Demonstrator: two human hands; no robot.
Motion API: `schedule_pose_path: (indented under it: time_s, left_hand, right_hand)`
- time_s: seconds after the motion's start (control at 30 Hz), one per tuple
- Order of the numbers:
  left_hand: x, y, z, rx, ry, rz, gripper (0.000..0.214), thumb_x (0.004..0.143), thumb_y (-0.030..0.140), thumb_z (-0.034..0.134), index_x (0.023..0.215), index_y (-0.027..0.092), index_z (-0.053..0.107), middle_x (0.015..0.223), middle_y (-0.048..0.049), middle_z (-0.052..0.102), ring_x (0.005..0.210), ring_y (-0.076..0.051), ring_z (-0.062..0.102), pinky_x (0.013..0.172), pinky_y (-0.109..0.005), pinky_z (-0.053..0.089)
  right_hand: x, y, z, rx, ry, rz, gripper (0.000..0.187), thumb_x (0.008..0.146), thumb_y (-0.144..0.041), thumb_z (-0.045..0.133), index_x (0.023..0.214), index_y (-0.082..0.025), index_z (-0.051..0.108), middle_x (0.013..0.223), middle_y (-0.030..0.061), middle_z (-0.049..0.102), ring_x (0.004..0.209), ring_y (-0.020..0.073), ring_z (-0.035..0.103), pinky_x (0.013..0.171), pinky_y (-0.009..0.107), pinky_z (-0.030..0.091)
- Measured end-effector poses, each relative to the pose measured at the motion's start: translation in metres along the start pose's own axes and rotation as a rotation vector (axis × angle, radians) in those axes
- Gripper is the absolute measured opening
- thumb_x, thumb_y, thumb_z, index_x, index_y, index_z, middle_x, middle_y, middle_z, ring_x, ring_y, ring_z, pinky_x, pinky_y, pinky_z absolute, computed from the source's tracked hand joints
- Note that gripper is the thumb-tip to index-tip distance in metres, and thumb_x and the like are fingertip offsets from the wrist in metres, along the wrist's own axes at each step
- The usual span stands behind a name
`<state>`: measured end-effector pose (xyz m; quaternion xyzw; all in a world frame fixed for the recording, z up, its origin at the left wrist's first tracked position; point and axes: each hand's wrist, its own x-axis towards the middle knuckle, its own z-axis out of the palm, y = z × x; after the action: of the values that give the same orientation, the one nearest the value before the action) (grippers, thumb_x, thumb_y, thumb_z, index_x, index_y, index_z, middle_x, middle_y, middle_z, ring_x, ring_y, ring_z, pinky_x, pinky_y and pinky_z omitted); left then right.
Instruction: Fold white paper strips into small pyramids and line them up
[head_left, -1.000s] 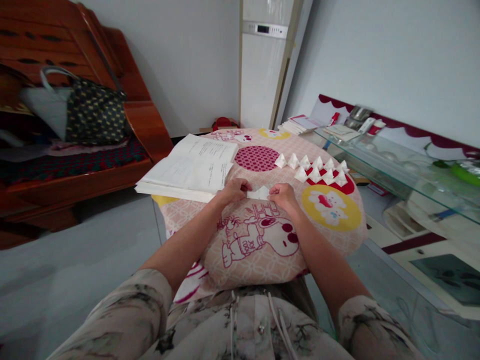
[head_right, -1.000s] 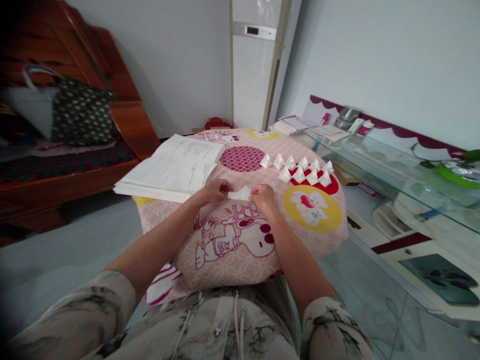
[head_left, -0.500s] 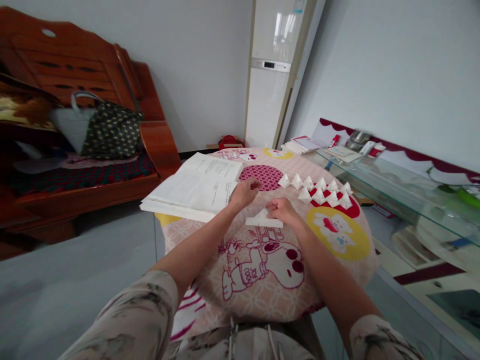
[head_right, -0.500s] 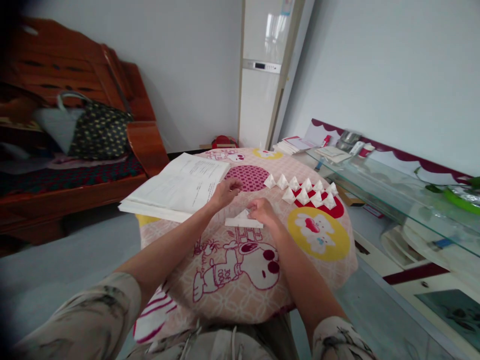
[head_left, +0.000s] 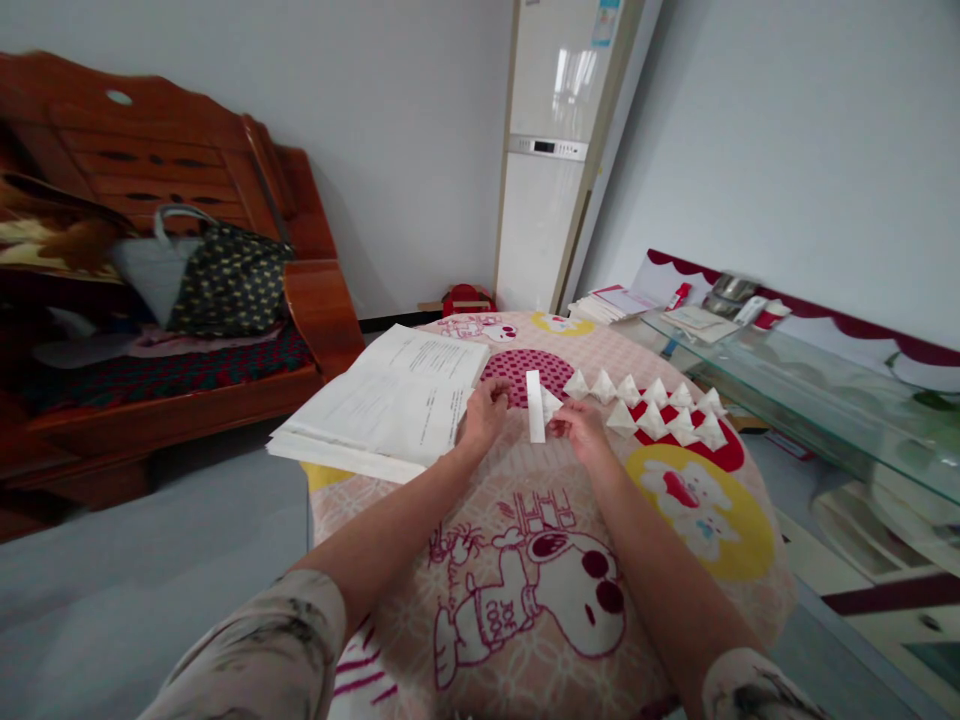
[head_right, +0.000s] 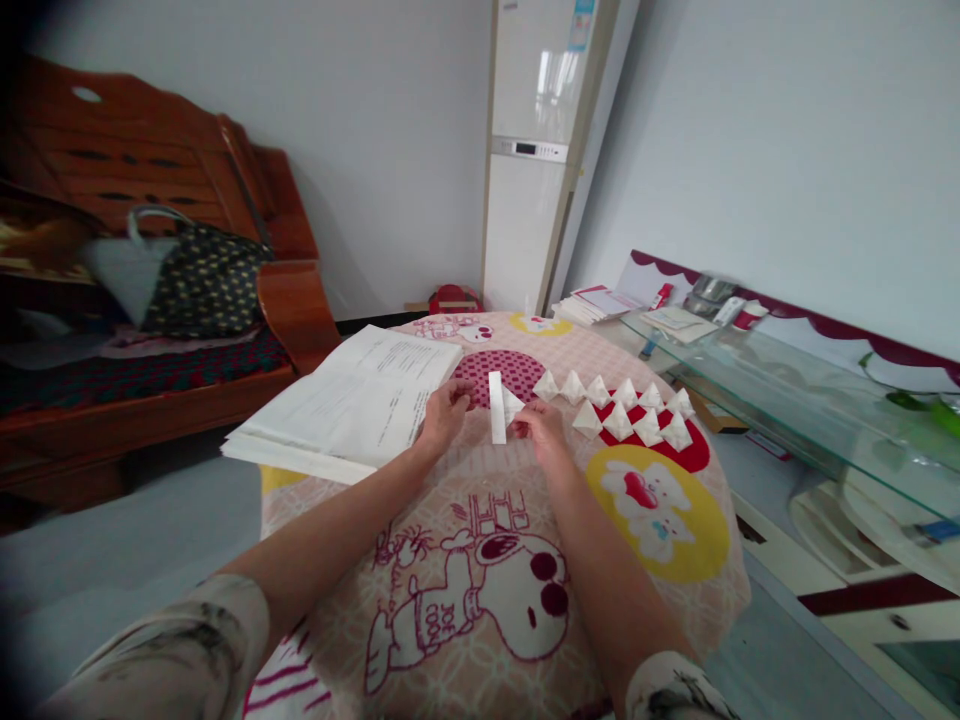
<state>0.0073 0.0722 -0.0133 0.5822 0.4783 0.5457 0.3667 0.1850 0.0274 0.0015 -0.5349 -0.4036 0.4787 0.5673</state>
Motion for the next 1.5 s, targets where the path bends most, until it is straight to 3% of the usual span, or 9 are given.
schedule_pose_path:
  time_s: [0.23,0.43,0.6,0.87,1.13,1.27,1.4,1.5]
  left_hand:
    - [-0.006,-0.002,0.001,-0.229,-0.083,-0.02,0.019,0.079,0.018,0.061,0.096,0.015,0.069,0.085,-0.0046,0.071,0.073,-0.014,0.066,0.071,-0.027,0.058]
    - [-0.012,0.009,-0.009,-0.249,-0.155,0.031,0.025,0.082,0.025,0.061,0.103,0.016,0.071,0.099,-0.0071,0.074,0.084,-0.016,0.069,0.074,-0.027,0.058]
    - [-0.014,0.02,-0.016,-0.304,-0.174,0.052,0.026,0.083,0.031,0.063,0.103,0.015,0.069,0.099,-0.0069,0.073,0.085,-0.016,0.069,0.075,-0.027,0.059]
    - [-0.015,0.022,-0.017,-0.439,-0.176,0.039,0.026,0.079,0.035,0.075,0.096,0.016,0.069,0.09,-0.0043,0.073,0.08,-0.015,0.069,0.079,-0.029,0.059]
    - [-0.018,0.025,-0.017,-0.386,-0.222,0.046,0.031,0.082,0.04,0.075,0.099,0.015,0.072,0.097,-0.0079,0.076,0.086,-0.018,0.071,0.08,-0.03,0.057]
    - [-0.02,0.022,-0.017,-0.354,-0.252,0.053,0.028,0.083,0.036,0.07,0.103,0.016,0.074,0.098,-0.0078,0.076,0.089,-0.019,0.072,0.085,-0.031,0.058]
    - [-0.021,0.017,-0.015,-0.358,-0.282,0.075,0.03,0.084,0.033,0.071,0.109,0.017,0.074,0.107,-0.0097,0.076,0.098,-0.021,0.073,0.09,-0.034,0.059]
    - [-0.021,0.016,-0.014,-0.339,-0.271,0.127,0.036,0.083,0.034,0.075,0.115,0.016,0.072,0.116,-0.0119,0.075,0.105,-0.023,0.072,0.095,-0.036,0.058]
  right_hand:
    - [0.01,0.01,0.013,-0.057,0.049,-0.129,0.022,0.057,-0.041,0.065,0.06,-0.023,0.054,0.055,0.0,0.061,0.05,0.015,0.055,0.052,0.028,0.046]
    - [0.008,0.014,0.012,-0.343,0.21,-0.392,0.02,0.065,-0.041,0.061,0.073,-0.022,0.061,0.065,-0.0002,0.063,0.062,0.0185,0.059,0.062,0.03,0.05]
    - [-0.002,0.012,0.013,-0.448,0.211,-0.574,0.015,0.074,-0.037,0.06,0.079,-0.023,0.063,0.074,0.002,0.069,0.069,0.0199,0.063,0.072,0.032,0.054]
    - [-0.007,0.017,0.015,-0.433,0.191,-0.585,0.012,0.08,-0.035,0.061,0.082,-0.024,0.062,0.08,0.0033,0.071,0.072,0.0195,0.067,0.072,0.031,0.057]
    - [-0.01,0.014,0.018,-0.309,0.179,-0.631,0.01,0.08,-0.034,0.063,0.081,-0.024,0.06,0.095,0.0092,0.076,0.094,0.0251,0.073,0.084,0.038,0.06]
    - [-0.007,0.019,0.016,-0.27,0.199,-0.556,0.011,0.08,-0.035,0.064,0.081,-0.024,0.059,0.094,0.0085,0.075,0.09,0.0247,0.073,0.082,0.039,0.061]
    - [-0.003,0.024,0.014,-0.251,0.228,-0.44,0.011,0.08,-0.032,0.063,0.078,-0.025,0.056,0.08,0.0049,0.073,0.078,0.0238,0.072,0.078,0.039,0.061]
    - [-0.006,0.021,0.015,-0.283,0.217,-0.449,0.01,0.08,-0.032,0.061,0.077,-0.025,0.055,0.077,0.0034,0.071,0.075,0.0228,0.071,0.075,0.036,0.06]
